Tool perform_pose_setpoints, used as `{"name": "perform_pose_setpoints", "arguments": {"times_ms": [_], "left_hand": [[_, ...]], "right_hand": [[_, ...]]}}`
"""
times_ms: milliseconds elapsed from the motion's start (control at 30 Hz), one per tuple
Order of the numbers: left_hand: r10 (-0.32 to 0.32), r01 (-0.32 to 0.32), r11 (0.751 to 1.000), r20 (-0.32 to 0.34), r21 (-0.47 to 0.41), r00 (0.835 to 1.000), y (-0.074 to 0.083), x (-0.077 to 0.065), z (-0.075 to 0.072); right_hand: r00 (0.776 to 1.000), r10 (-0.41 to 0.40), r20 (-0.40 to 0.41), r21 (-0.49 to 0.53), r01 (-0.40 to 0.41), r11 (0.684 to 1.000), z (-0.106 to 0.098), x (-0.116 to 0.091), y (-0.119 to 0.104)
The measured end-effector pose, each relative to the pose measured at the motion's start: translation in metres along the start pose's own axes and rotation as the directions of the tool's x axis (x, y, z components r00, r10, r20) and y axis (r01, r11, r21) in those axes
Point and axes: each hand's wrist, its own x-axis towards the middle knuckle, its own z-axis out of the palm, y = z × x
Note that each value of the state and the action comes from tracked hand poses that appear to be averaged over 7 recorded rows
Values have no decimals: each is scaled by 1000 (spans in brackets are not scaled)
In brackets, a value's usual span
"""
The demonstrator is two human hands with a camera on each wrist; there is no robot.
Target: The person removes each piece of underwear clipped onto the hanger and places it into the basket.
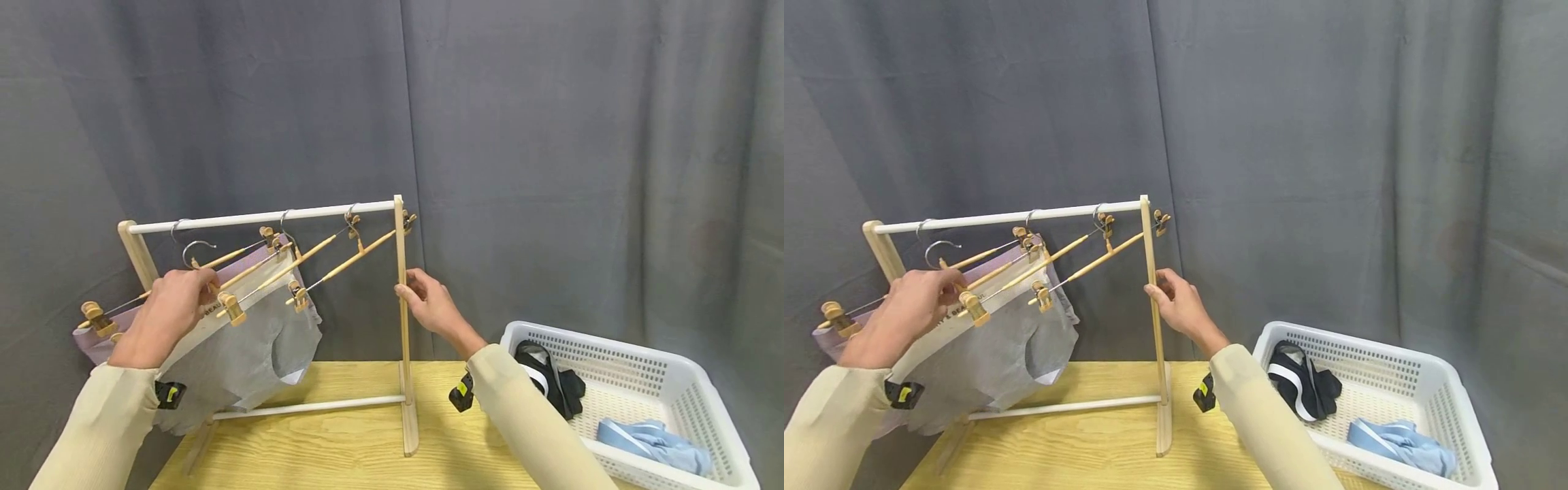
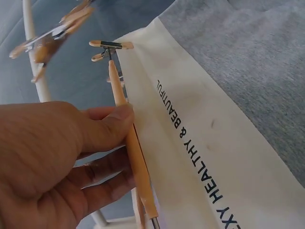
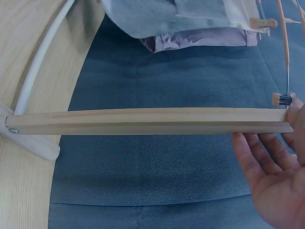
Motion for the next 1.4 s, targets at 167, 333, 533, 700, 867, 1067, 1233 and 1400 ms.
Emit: {"name": "perform_pose_setpoints", "arguments": {"times_ms": [167, 333, 533, 700, 867, 1067, 1233, 1400], "left_hand": [[54, -53, 998, -49, 14, 997, -1, -11, 18], [80, -79, 997, -78, 16, 994, 1, -23, 44], [74, -72, 997, -65, 20, 995, 16, -39, 73], [96, -98, 995, -84, -18, 992, 33, -49, 97], [138, -140, 990, -92, -19, 986, 48, -58, 114], [173, -173, 985, -96, 6, 980, 67, -64, 118], [217, -215, 976, -118, 23, 969, 87, -62, 110], [282, -278, 959, -165, 48, 945, 107, -59, 101]], "right_hand": [[1000, 0, -4, -12, 0, 1000, -2, 2, -1], [1000, 8, -3, -19, -8, 1000, -2, 2, -2], [1000, 7, 4, -7, -7, 1000, -1, 2, -2], [1000, 18, -5, -9, -18, 1000, -3, 3, -1], [1000, 27, -3, -20, -27, 999, -5, 3, 0], [1000, 19, 17, -1, -19, 1000, -7, 3, 1], [1000, 19, 4, -17, -19, 1000, -11, -1, 0], [999, 35, 29, -30, -34, 999, -15, -6, -2]]}}
